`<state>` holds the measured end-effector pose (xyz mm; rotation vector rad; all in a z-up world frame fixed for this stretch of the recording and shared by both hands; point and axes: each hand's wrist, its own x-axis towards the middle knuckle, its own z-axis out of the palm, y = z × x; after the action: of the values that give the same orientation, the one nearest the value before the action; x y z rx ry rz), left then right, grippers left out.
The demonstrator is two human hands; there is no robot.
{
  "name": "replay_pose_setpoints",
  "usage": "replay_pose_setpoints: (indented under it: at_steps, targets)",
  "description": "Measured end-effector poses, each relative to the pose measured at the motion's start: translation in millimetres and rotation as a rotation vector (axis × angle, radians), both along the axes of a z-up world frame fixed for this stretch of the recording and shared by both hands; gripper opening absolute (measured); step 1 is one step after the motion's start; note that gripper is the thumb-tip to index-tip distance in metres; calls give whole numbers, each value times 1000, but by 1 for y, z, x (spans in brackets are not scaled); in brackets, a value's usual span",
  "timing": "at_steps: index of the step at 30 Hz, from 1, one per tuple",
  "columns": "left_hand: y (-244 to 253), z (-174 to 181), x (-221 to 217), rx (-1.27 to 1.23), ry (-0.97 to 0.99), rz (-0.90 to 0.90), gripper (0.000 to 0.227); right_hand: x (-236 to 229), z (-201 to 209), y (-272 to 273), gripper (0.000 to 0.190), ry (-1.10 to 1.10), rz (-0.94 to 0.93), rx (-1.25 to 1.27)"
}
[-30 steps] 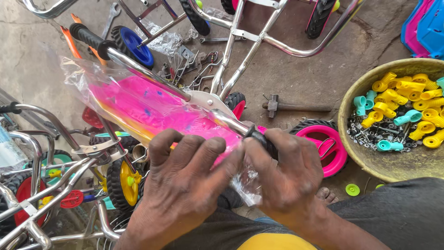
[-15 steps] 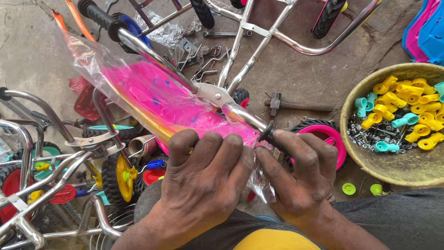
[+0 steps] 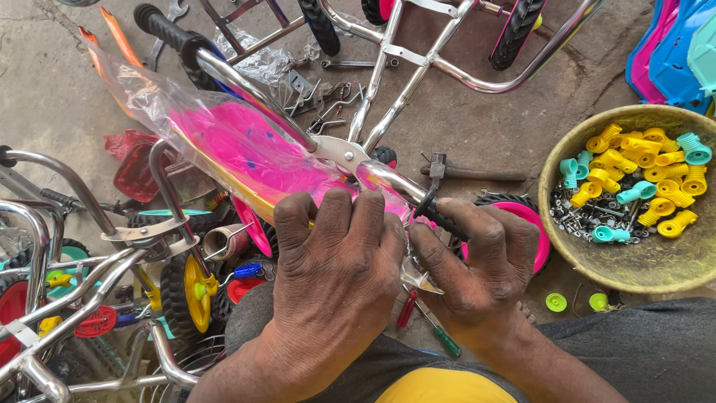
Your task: The person sits on the ground and assembles a child's tricycle. They attach a pink seat to the frame, secure it with a bolt, and then use a pair of scissors to cut the plastic wrapping from the handlebars.
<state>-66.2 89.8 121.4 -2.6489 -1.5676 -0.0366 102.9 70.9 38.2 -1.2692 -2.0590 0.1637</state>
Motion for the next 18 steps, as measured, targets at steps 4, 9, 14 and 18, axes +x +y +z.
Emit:
replay_pose_setpoints:
  at_steps: [4,9,14,18]
  targets:
    - [-2,-1,-1,27,-27,21,30,1,1,3,39,-12,6,4]
    - [-1,-4,-2,34,-22,28,27,2,7,6,44,-1,14,-48]
    - [2,-3,-1,18,-13,17,23,0,13,7,48,-10,9,-82]
    - [5,-1,0,30,-14,0,24,-1,14,5,49,-18,3,-78]
